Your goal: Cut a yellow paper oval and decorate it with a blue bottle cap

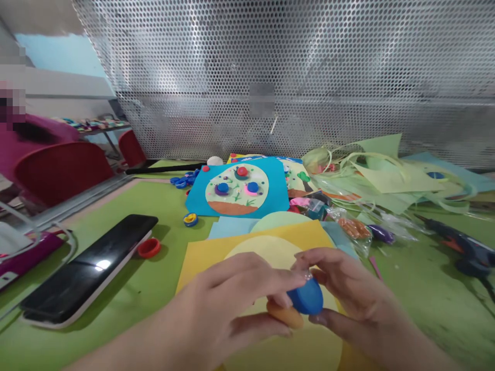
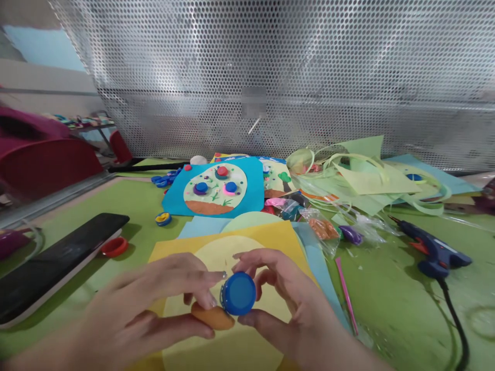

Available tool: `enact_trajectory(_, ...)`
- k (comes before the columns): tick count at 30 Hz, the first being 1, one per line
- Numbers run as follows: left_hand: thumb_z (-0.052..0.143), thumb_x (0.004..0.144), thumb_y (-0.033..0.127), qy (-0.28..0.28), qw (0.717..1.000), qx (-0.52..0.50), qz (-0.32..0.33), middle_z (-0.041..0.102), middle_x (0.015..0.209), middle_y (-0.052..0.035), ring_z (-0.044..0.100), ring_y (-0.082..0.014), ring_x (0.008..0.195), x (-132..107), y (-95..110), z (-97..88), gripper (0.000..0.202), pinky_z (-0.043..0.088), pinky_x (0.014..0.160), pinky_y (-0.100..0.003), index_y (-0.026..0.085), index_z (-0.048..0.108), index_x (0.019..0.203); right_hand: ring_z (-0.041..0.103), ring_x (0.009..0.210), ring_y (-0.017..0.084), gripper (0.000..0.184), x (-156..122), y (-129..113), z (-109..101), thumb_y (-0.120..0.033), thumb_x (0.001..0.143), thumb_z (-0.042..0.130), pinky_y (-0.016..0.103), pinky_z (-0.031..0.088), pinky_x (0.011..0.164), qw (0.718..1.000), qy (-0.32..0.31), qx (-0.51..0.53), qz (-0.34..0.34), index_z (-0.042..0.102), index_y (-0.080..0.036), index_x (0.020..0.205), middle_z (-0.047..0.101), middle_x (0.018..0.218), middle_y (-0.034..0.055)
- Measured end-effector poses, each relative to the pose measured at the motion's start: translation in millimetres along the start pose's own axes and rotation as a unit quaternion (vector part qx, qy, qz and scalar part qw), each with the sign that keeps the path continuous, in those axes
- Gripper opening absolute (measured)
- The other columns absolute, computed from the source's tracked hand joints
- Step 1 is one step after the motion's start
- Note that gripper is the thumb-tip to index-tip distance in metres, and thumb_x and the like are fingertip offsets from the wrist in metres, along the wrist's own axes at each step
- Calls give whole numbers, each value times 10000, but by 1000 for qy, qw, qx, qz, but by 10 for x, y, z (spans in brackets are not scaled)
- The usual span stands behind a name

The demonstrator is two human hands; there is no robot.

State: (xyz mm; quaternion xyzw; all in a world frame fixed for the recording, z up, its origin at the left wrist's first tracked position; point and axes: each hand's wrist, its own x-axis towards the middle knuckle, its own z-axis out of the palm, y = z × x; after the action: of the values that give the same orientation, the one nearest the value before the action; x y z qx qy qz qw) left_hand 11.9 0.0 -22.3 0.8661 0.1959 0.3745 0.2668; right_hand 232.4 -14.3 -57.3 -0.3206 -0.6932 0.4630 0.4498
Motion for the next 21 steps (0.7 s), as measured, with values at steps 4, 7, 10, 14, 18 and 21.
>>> enact_trajectory(4,639,822,157,-7,1000,7,-9,676,876,11,622,-131,820,15,12,-22,444,498,811,-210,279,475,1217,540,992,191,496,-3,-8,22,-49,752,636,247,487,748,999,19,28,6,545,-380,1110,575,1055,-6)
enact_trajectory(7,671,797,183,8,1000,14,-7,686,850,9,623,-157,796,32,17,-33,436,510,786,-254,294,505,1185,562,950,197,485,-5,-23,24,-54,737,647,259,492,739,999,32,42,7,570,-370,1098,594,1022,2)
enact_trajectory(10,698,774,224,21,999,35,3,693,795,15,625,-166,772,51,21,-38,411,515,765,-265,293,541,1148,565,950,194,514,-13,-41,8,-47,733,662,261,494,755,999,21,40,4,565,-386,1107,595,1035,-1)
enact_trajectory(14,709,765,259,40,998,49,-2,700,758,32,627,-153,758,81,35,-40,438,508,760,-247,301,530,1162,554,962,180,520,-21,-49,-13,-56,743,664,241,486,773,999,7,35,3,548,-404,1111,594,1031,-18)
enact_trajectory(18,712,762,263,38,998,55,1,694,731,46,611,-129,744,98,54,-45,413,487,786,-212,274,531,1134,546,967,185,504,-20,-36,-26,-68,767,652,259,483,791,1000,-6,27,3,529,-402,1123,582,1050,-15)
enact_trajectory(21,735,737,278,47,996,75,-11,661,804,29,602,-133,791,85,49,-49,462,480,804,-219,260,518,1144,537,972,188,509,-27,-25,-31,-70,777,643,264,484,792,1000,-8,15,-1,512,-405,1137,574,1054,-15)
